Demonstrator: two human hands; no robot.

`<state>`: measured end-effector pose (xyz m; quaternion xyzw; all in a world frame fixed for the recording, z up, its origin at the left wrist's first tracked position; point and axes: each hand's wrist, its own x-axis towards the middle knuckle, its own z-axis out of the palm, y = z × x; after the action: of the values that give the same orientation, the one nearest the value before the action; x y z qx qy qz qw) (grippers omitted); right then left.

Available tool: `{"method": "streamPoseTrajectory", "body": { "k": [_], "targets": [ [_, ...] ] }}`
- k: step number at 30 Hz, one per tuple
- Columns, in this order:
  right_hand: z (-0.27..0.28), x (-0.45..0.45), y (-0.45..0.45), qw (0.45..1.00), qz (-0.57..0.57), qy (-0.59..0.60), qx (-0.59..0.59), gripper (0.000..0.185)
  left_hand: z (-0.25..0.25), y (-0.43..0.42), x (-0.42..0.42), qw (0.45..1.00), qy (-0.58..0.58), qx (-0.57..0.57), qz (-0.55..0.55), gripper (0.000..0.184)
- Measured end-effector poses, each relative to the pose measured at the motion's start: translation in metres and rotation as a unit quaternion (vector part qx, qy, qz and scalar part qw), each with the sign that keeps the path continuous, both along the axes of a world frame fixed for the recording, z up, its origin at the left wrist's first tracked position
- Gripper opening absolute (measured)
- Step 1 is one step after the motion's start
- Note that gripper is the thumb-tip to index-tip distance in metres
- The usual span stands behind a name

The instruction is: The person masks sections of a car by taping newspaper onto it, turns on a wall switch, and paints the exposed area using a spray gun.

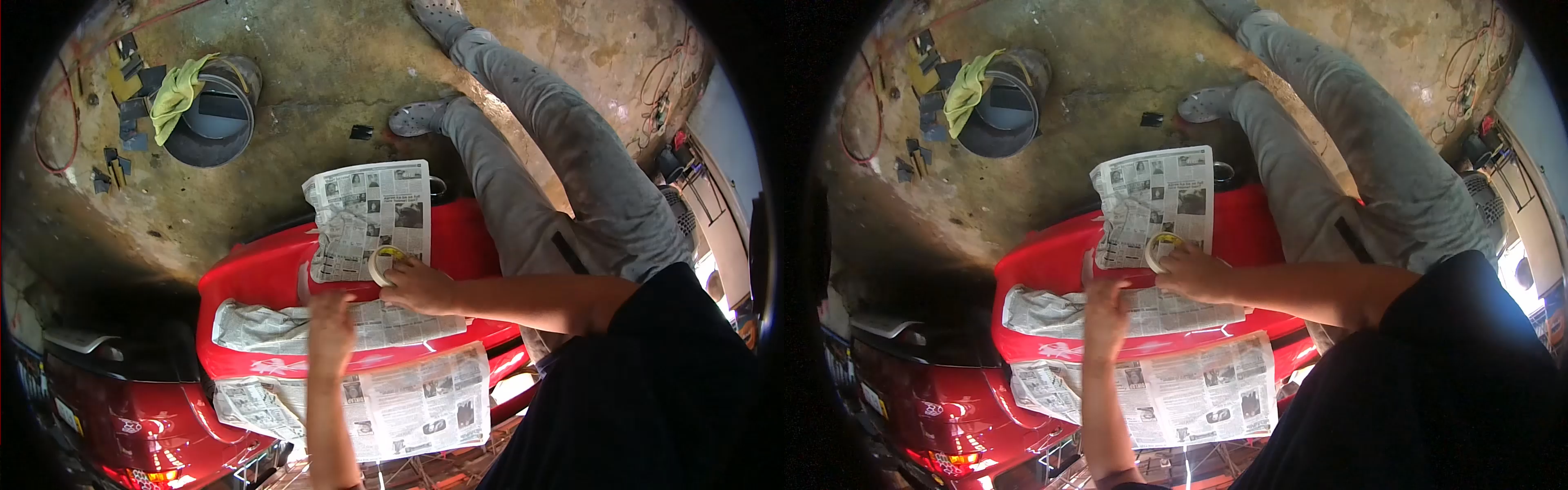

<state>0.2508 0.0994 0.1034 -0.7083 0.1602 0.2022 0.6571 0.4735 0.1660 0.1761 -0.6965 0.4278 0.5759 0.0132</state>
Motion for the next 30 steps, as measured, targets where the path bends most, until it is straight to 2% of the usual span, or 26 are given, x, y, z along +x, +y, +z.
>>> {"method": "streamPoseTrajectory", "body": {
  "k": [2, 5, 7, 9, 10, 12, 13, 15, 16, 18, 21, 24, 30],
  "targets": [
    [0.002, 0.000, -0.002, 1.000, 0.004, 0.000, 0.003, 0.017, -0.002, 0.007, -0.043, 0.985, 0.056, 0.087, 0.139, 0.018],
    [0.000, 0.013, -0.026, 0.998, 0.052, 0.026, 0.035, 0.024, -0.005, 0.000, -0.061, 0.955, 0.019, 0.207, 0.212, 0.018],
    [0.003, 0.026, -0.056, 0.988, 0.106, 0.078, 0.080, 0.035, -0.004, 0.000, -0.062, 0.932, 0.008, 0.190, 0.309, 0.019],
    [0.006, 0.029, -0.068, 0.991, 0.042, 0.078, 0.103, 0.036, -0.009, 0.012, -0.059, 0.910, -0.027, 0.188, 0.368, 0.018],
    [0.006, 0.030, -0.073, 0.990, 0.011, 0.077, 0.114, 0.037, -0.009, 0.010, -0.058, 0.848, -0.012, 0.197, 0.493, 0.017],
    [0.006, 0.027, -0.073, 0.987, -0.019, 0.029, 0.157, 0.041, -0.005, 0.010, -0.056, 0.674, 0.018, 0.206, 0.709, 0.016],
    [0.006, 0.027, -0.074, 0.984, -0.033, 0.004, 0.177, 0.044, -0.004, 0.009, -0.056, 0.673, 0.028, 0.192, 0.714, 0.015],
    [0.010, 0.034, -0.081, 0.963, 0.006, 0.078, 0.258, 0.041, 0.003, 0.012, -0.055, 0.671, 0.043, 0.166, 0.721, 0.014],
    [0.009, 0.039, -0.084, 0.948, 0.027, 0.112, 0.295, 0.040, 0.005, 0.013, -0.056, 0.696, 0.050, 0.167, 0.696, 0.015],
    [0.009, 0.040, -0.085, 0.945, 0.060, 0.114, 0.302, 0.037, 0.008, 0.013, -0.059, 0.743, 0.062, 0.171, 0.644, 0.016],
    [0.010, 0.043, -0.088, 0.940, 0.086, 0.126, 0.304, 0.031, 0.008, 0.019, -0.064, 0.713, 0.096, 0.142, 0.680, 0.015],
    [0.012, 0.044, -0.088, 0.939, 0.090, 0.139, 0.303, 0.028, 0.005, 0.026, -0.070, 0.757, 0.080, 0.108, 0.640, 0.010],
    [0.014, 0.047, -0.083, 0.940, 0.074, 0.161, 0.292, 0.025, 0.010, 0.013, -0.074, 0.739, 0.087, 0.089, 0.662, 0.005]
  ]
}}
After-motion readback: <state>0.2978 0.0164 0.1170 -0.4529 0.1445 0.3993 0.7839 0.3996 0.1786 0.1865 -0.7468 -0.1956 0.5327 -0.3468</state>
